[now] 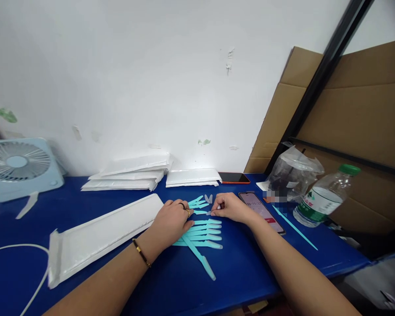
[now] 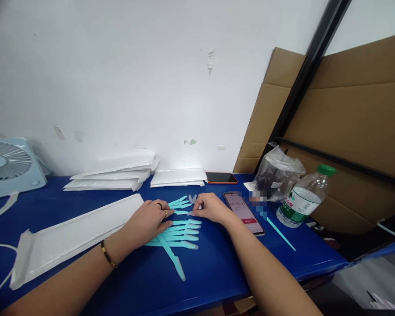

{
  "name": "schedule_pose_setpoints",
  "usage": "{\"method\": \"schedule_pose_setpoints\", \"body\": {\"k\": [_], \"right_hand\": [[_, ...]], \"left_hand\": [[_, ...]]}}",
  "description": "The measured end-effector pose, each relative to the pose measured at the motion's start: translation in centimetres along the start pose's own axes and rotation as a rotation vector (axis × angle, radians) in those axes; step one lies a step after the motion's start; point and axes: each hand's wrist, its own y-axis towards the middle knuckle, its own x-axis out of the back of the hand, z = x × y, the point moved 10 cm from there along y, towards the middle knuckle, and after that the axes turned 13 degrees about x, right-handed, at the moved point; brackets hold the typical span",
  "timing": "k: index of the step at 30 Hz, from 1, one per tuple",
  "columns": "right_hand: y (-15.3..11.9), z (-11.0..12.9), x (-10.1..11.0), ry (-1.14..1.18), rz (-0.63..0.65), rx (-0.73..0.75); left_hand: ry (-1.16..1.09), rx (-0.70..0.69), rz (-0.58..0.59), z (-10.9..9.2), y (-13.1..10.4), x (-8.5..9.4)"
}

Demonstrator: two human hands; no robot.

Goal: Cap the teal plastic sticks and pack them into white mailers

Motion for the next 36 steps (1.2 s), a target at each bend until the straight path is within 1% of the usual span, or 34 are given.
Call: {"method": "schedule_pose_setpoints", "body": {"k": [4, 8, 10, 13, 15, 16, 18, 19, 20, 21, 23, 26, 28, 32, 36], "right_hand": [[0.4, 0.3, 0.0, -0.011, -0.056, 0.013], [0.8, 0.7, -0.8, -0.004, -0.085, 0.023], [0.9, 1.1, -1.2, 0.006, -0.068, 0.042], [0.8, 2.1, -1.6, 0.042, 0.013, 0.108], [0.4, 1.8, -0.4, 0.036, 0.017, 0.115], [0.1, 1.2, 0.7, 0.009, -0.021, 0.09], [-0.8, -0.8, 3.8, -0.095, -0.153, -0.004], [-1.2, -1.8, 5.0, -0.151, -0.198, -0.05], [-1.6, -2.6, 5.7, -0.193, -0.207, -0.084], [-1.8, -3.3, 5.8, -0.216, -0.186, -0.101], [-1.7, -3.8, 5.0, -0.216, -0.099, -0.075], [-0.9, -2.9, 3.3, -0.195, 0.001, 0.047], [-0.6, -2.5, 2.8, -0.189, 0.026, 0.068], [-0.9, -2.8, 2.7, -0.198, 0.059, -0.022], [-0.6, -1.0, 2.5, -0.297, 0.065, 0.041]], "left_hand": [[-0.008, -0.029, 0.002, -0.4, -0.2, 0.0], [-0.05, -0.056, 0.01, -0.9, -0.4, 0.3], [-0.094, -0.067, 0.034, -1.1, -0.5, 0.4], [-0.16, -0.071, 0.083, -1.1, -0.6, 0.4], [-0.182, -0.052, 0.075, -0.8, -0.5, 0.4], [-0.182, -0.043, 0.06, -0.7, -0.5, 0.5], [-0.158, -0.028, 0.021, -0.4, -0.4, 0.5], [-0.139, -0.026, 0.009, -0.4, -0.4, 0.4], [-0.121, -0.03, 0.006, -0.4, -0.4, 0.2], [-0.106, -0.033, 0.007, -0.4, -0.5, 0.1], [-0.089, -0.043, 0.017, -0.6, -0.6, -0.1], [-0.09, -0.059, 0.02, -0.8, -0.7, 0.1], [-0.096, -0.061, 0.011, -0.9, -0.8, 0.3], [-0.109, -0.068, 0.016, -1.1, -0.9, 0.5], [-0.118, -0.06, 0.018, -1.1, -0.8, 0.6]]}}
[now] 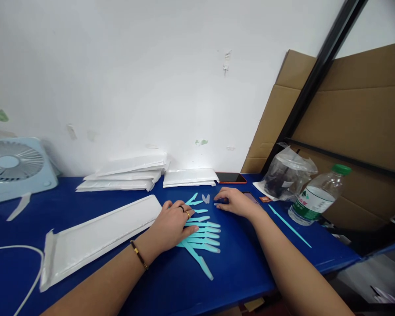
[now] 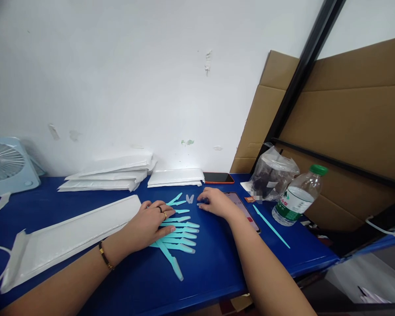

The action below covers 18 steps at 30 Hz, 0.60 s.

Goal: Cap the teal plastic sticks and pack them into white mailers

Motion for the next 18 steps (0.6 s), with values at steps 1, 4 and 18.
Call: {"method": "schedule_pose_setpoints", "body": {"k": [1, 4, 18], "right_hand": [[0.2, 0.4, -0.1, -0.029, 0.002, 0.007], [0.7, 0.9, -0.2, -0.095, -0.018, -0.034], [-0.8, 0.4, -0.8, 0.282, 0.099, 0.025]], "left_hand": [[0.002, 0.004, 0.003, 0.0, 0.0, 0.0], [0.005, 0.011, 0.009, 0.1, 0.0, -0.1], [-0.016, 0.02, 0.032, 0.1, 0.0, -0.2]]}}
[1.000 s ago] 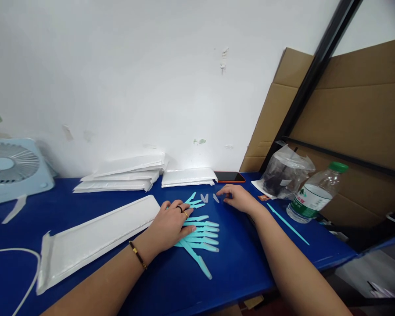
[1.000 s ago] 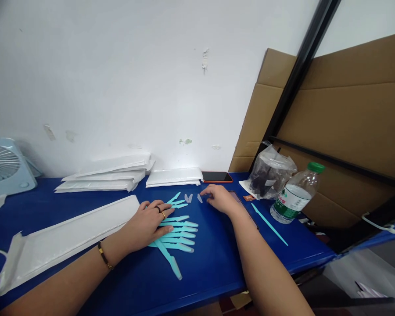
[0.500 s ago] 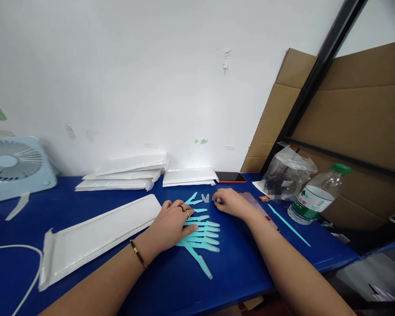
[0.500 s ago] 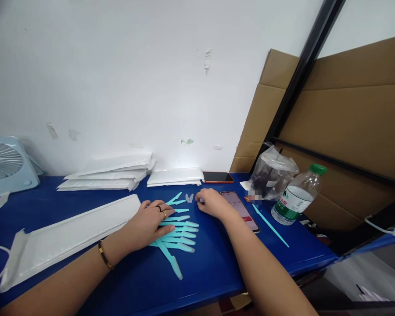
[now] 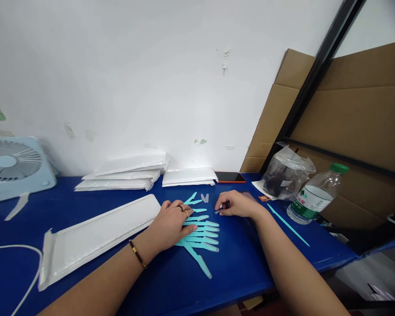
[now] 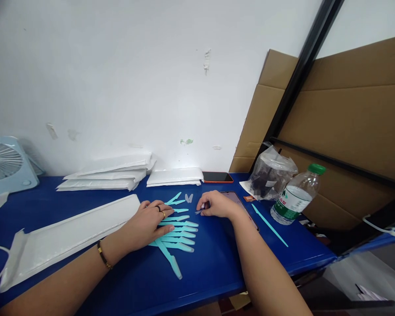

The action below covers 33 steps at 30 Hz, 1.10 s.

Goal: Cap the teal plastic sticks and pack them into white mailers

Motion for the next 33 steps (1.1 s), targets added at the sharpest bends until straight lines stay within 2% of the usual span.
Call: {"method": "schedule_pose_setpoints", "body": {"k": [8, 14, 17, 24, 33], "right_hand": [[1.5, 1.4, -0.6, -0.113, -0.081, 0.068], [1.4, 2.5, 0.2, -0.304, -0.089, 0.088], [1.2, 2.3, -0.3, -0.238, -0.036, 0.103], [1.4, 1.6, -1.0, -0.053, -0.076, 0.06], [1.3, 1.1, -0.3, -0.1, -0.148, 0.028]], "left_hand": [[0.015, -0.017, -0.01, 0.0, -0.1, -0.3], [-0.003, -0.011, -0.013, 0.1, -0.2, -0.2], [-0.003, 0.0, 0.004, 0.1, -0.1, -0.2], [-0.011, 0.0, 0.035, 0.0, -0.1, -0.2], [0.001, -0.017, 0.019, -0.1, -0.2, 0.0]]}}
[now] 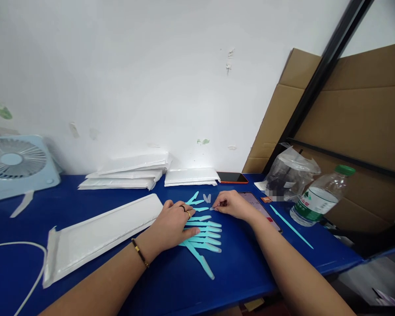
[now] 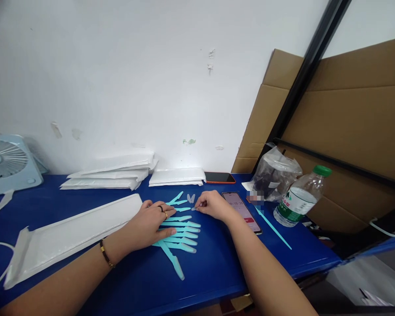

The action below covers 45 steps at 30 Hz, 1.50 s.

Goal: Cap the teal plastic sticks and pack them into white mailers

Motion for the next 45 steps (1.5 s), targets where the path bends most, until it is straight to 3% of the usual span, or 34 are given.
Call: {"method": "schedule_pose_setpoints", "body": {"k": [9, 13, 16, 23, 32, 38, 45], "right_hand": [[1.4, 2.2, -2.2, 0.08, -0.015, 0.091], [1.2, 1.3, -1.2, 0.027, -0.075, 0.077], [0.8, -0.4, 0.2, -0.107, -0.136, 0.037], [0.5, -1.4, 0.6, -0.189, -0.038, -0.05], [-0.1, -1.6, 1.0, -0.132, -0.035, -0.093], [-0.2, -1.6, 0.9, -0.11, -0.038, -0.09], [0.3, -1.1, 0.2, -0.07, -0.045, -0.042]], "left_hand": [[-0.036, -0.047, 0.011, -0.3, -0.3, 0.1], [-0.028, -0.035, 0.02, -0.2, -0.3, 0.3], [0.016, 0.05, -0.038, 0.9, 0.2, 1.0], [0.092, 0.22, -0.161, 4.0, 0.7, 2.3], [0.095, 0.124, -0.063, 2.3, 0.7, 0.4], [-0.026, 0.024, 0.022, 0.4, 0.0, -0.1], [0.011, 0.092, 0.003, 2.1, 0.6, -0.7]]}}
